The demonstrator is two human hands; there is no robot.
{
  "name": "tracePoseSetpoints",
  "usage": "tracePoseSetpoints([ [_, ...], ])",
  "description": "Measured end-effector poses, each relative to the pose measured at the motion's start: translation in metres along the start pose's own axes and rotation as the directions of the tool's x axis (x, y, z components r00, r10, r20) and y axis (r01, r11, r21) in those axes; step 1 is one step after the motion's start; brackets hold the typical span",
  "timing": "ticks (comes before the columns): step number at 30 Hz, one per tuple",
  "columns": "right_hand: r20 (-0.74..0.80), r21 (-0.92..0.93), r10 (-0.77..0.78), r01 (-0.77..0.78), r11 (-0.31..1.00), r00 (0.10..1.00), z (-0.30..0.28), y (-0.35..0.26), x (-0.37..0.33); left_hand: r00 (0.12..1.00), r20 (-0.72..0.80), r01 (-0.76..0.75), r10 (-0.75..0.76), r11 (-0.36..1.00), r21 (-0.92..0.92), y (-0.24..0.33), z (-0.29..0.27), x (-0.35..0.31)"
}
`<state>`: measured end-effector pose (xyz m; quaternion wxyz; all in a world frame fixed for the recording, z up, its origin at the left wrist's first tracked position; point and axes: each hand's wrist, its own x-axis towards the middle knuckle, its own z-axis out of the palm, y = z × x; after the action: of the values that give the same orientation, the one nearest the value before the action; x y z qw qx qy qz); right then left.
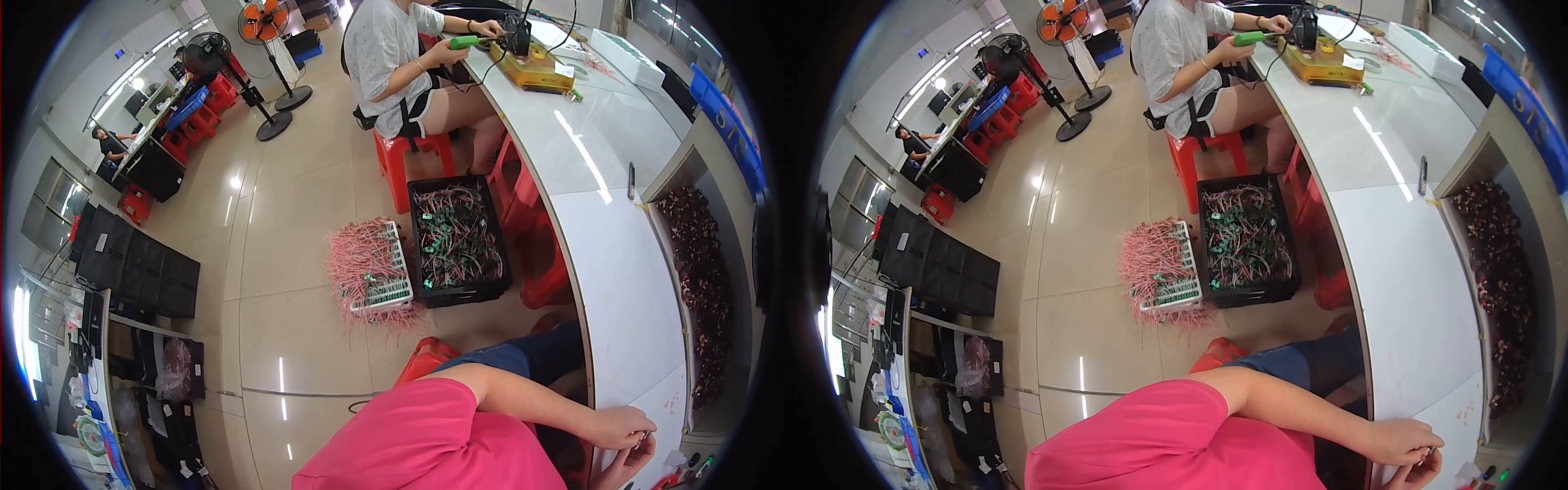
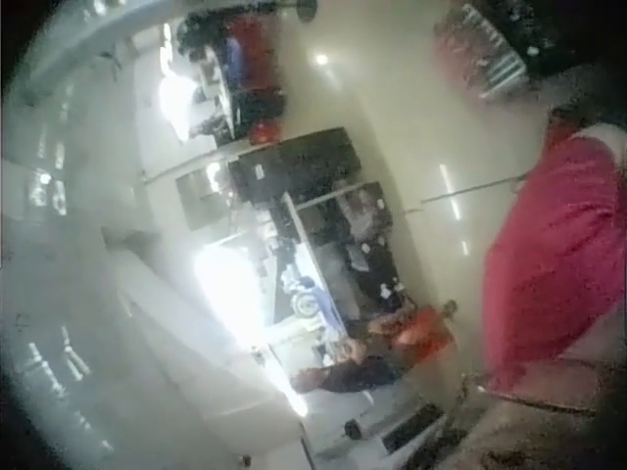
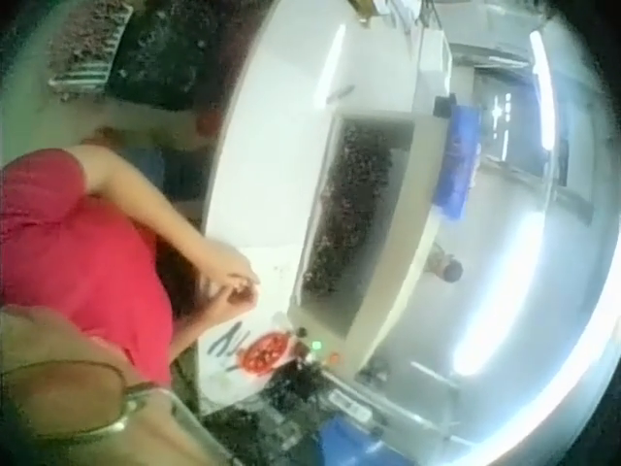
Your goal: The person applies glue from a glue bottle to small plastic parts of toy figurines, then assembles the components by hand at a factory workbench.
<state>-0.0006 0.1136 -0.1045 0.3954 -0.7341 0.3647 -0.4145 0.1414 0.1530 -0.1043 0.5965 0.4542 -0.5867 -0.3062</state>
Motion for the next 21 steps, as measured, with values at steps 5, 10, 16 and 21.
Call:
tracePoseSetpoints([
  [5,0.025,0.017,-0.014,0.013,1.000,1.000,-0.001,0.002,0.001,1.000,-0.011,-0.017,0.017,1.000,-0.003,-0.002,0.001,-0.001],
  [10,0.009,-0.005,-0.037,0.037,0.999,0.999,-0.007,0.014,0.002,0.999,-0.030,-0.016,0.015,1.000,-0.025,-0.001,0.006,-0.002],
  [16,0.007,0.020,0.016,-0.016,1.000,1.000,-0.004,0.008,0.000,1.000,-0.016,-0.007,0.006,0.999,-0.050,0.004,0.001,-0.005],
  [21,-0.006,-0.051,0.026,-0.026,0.998,1.000,0.005,-0.008,-0.001,0.999,-0.010,-0.036,0.036,0.999,-0.010,0.001,-0.004,-0.001],
])
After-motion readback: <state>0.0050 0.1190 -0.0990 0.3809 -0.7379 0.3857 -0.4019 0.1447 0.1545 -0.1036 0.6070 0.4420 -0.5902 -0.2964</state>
